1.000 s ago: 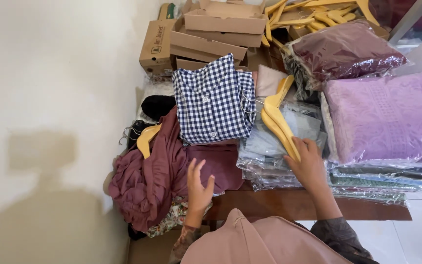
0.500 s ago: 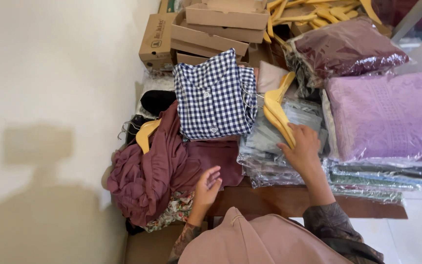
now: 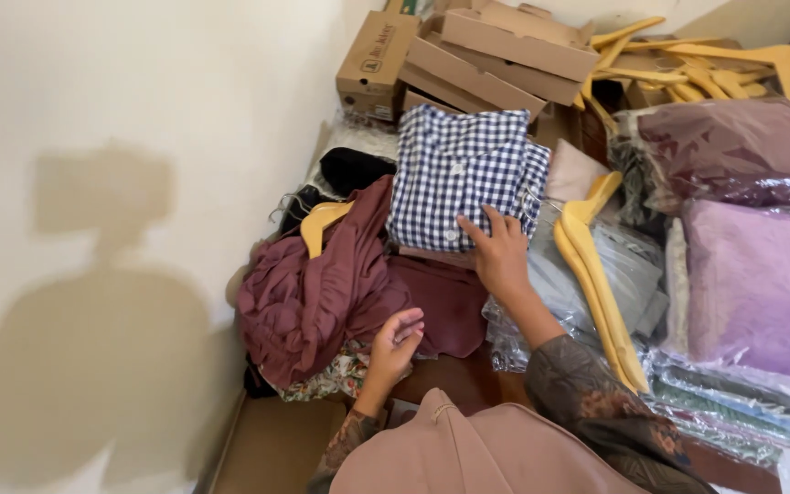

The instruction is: Hanging various garments such as shirts and blouses onto wooden hangers.

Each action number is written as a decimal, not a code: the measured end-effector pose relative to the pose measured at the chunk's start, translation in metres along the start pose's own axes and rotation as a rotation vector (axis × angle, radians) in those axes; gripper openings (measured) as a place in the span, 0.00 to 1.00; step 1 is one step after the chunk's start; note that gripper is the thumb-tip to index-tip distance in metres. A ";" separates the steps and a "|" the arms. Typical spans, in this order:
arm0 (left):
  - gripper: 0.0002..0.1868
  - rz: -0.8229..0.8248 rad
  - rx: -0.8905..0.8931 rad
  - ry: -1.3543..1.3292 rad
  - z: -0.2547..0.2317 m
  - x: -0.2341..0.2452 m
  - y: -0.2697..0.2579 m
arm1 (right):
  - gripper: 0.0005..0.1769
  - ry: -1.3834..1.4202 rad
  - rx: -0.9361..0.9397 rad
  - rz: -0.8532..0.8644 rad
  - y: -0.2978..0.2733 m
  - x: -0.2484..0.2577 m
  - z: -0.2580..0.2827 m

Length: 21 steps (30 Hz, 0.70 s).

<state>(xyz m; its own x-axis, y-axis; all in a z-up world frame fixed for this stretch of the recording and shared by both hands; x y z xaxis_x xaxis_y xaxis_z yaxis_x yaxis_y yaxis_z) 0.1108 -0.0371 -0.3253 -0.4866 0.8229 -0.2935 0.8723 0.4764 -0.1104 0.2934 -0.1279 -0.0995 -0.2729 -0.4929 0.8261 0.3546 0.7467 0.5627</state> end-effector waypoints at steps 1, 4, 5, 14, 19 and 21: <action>0.22 -0.012 -0.001 -0.005 -0.001 0.004 0.004 | 0.39 0.006 0.011 0.003 0.001 -0.009 -0.004; 0.24 0.024 0.041 -0.119 -0.015 0.004 0.010 | 0.22 0.371 0.047 -0.123 0.004 -0.020 -0.009; 0.27 0.036 0.093 -0.234 -0.030 0.001 0.011 | 0.19 0.503 0.052 -0.141 0.009 -0.022 -0.007; 0.47 -0.074 0.286 -1.068 0.017 0.024 0.048 | 0.23 1.287 0.289 0.280 -0.041 0.020 0.096; 0.40 -0.065 0.061 -1.155 0.051 0.069 0.014 | 0.16 1.271 0.478 0.262 -0.054 0.036 0.128; 0.38 -0.226 0.024 -1.154 0.054 0.094 -0.007 | 0.13 1.224 0.437 0.351 -0.056 0.021 0.138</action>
<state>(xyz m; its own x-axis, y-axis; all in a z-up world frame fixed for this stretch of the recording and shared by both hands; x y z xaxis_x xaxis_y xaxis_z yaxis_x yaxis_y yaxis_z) 0.0617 0.0204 -0.4035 -0.3083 -0.0539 -0.9497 0.7784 0.5596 -0.2845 0.1444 -0.1183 -0.1174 0.8221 -0.1556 0.5476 -0.1339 0.8821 0.4517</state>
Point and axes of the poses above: each hand's wrist, its own y-axis towards the middle knuckle, its own x-axis out of the back of the hand, z = x × y, the point moved 9 cm from there along y, towards the middle knuckle, and after that the axes turned 10 degrees about x, right-handed, at the moved point
